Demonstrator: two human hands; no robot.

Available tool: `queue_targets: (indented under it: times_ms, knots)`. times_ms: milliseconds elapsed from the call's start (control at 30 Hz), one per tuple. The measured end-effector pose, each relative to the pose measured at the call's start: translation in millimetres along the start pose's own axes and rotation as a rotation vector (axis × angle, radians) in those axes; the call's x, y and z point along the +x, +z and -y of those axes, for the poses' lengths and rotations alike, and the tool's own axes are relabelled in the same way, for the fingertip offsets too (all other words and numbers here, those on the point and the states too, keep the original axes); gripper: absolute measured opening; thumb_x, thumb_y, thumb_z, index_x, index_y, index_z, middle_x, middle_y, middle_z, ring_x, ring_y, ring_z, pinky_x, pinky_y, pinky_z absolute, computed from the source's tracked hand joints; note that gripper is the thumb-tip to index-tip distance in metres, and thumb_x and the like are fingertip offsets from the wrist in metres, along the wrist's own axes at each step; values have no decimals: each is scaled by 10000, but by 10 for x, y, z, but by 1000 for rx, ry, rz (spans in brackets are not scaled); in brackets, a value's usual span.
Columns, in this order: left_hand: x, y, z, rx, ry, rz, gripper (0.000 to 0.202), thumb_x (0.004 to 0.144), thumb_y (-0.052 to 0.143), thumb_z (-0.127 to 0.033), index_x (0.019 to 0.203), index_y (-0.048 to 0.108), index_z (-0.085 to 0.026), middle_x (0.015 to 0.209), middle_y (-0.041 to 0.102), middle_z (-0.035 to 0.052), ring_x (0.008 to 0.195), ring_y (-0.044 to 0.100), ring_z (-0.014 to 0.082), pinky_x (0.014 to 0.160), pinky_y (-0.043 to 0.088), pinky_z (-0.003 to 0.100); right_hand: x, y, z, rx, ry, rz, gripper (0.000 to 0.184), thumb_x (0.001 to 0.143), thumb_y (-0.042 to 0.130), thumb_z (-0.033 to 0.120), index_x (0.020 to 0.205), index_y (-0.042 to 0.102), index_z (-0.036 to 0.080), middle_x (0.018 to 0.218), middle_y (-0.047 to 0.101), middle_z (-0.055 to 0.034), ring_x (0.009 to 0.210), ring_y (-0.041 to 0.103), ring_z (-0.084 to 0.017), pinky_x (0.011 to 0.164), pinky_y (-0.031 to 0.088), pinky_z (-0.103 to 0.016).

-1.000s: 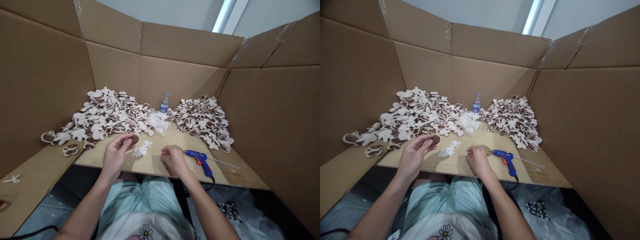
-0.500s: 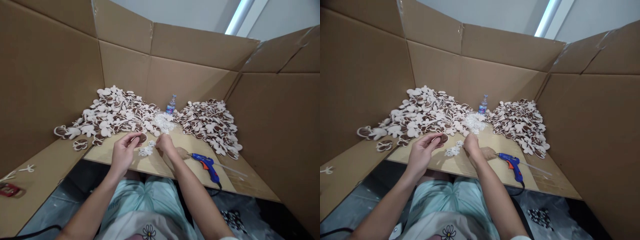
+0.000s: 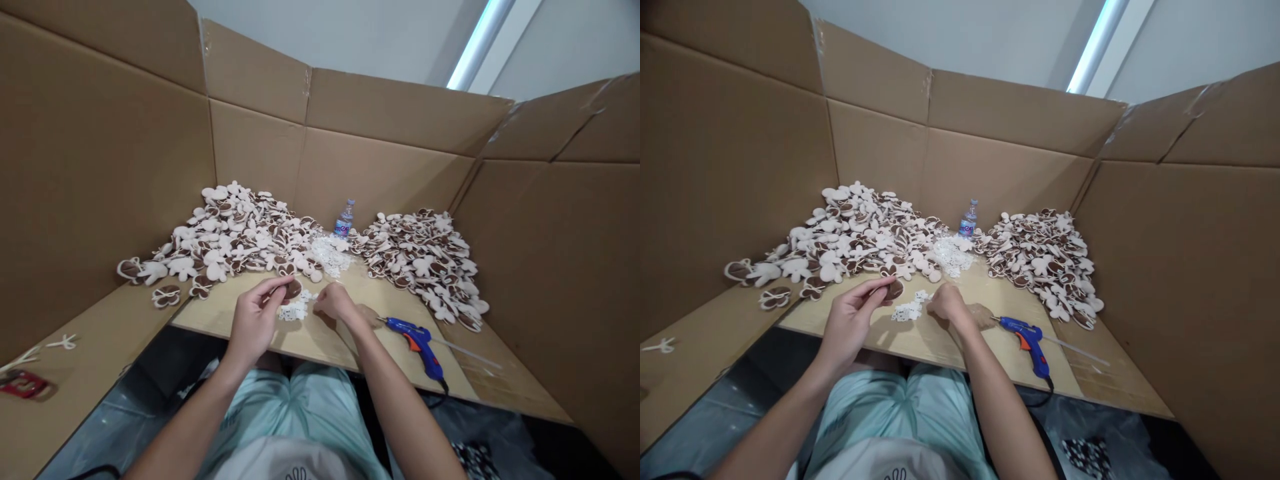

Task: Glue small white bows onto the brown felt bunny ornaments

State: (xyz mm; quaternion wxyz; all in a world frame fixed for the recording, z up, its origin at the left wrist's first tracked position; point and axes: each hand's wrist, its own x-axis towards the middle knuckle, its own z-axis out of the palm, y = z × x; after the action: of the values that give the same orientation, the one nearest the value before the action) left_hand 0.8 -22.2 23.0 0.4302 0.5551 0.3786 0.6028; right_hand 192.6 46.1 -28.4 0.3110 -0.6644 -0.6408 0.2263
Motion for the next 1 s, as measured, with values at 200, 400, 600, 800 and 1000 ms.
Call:
queue_targets:
  times_ms: [200,400,600,800,1000]
  knots:
    - [-73,36,-92,-5,76,39,188,878,628,-256,1013,756,-230,976,765,28,876,719,171,823,587,275,-218,-146,5,200,-2,-80,106,566,627,74,521,647,167,459,617,11,460,540,-116,441,348,-204]
    - [-95,71,-98,71,158,32,195,844,677,-250,1022,758,-255,1051,725,29,956,685,166,821,577,246,-570,-126,152,543,-56,-225,194,714,652,361,718,644,167,653,710,-48,578,628,-153,556,480,-253]
    - [-110,69,-85,160,189,21,216,813,709,-245,1024,756,-240,1010,725,44,908,682,171,754,576,254,-784,-105,270,754,-50,-218,281,714,689,445,770,653,172,675,725,-54,605,644,-154,593,512,-271]
    - [-63,58,-9,156,132,24,222,820,701,-270,1030,747,-215,1043,736,60,956,688,193,831,561,293,-433,53,33,583,39,-181,122,654,644,275,659,656,154,593,701,-53,545,636,-168,524,470,-252]
    - [-36,40,8,172,100,15,239,820,691,-281,1037,741,-195,1054,745,81,957,698,216,838,559,325,-220,127,-150,383,18,-151,127,629,616,156,708,714,150,623,712,-38,584,645,-171,556,456,-239]
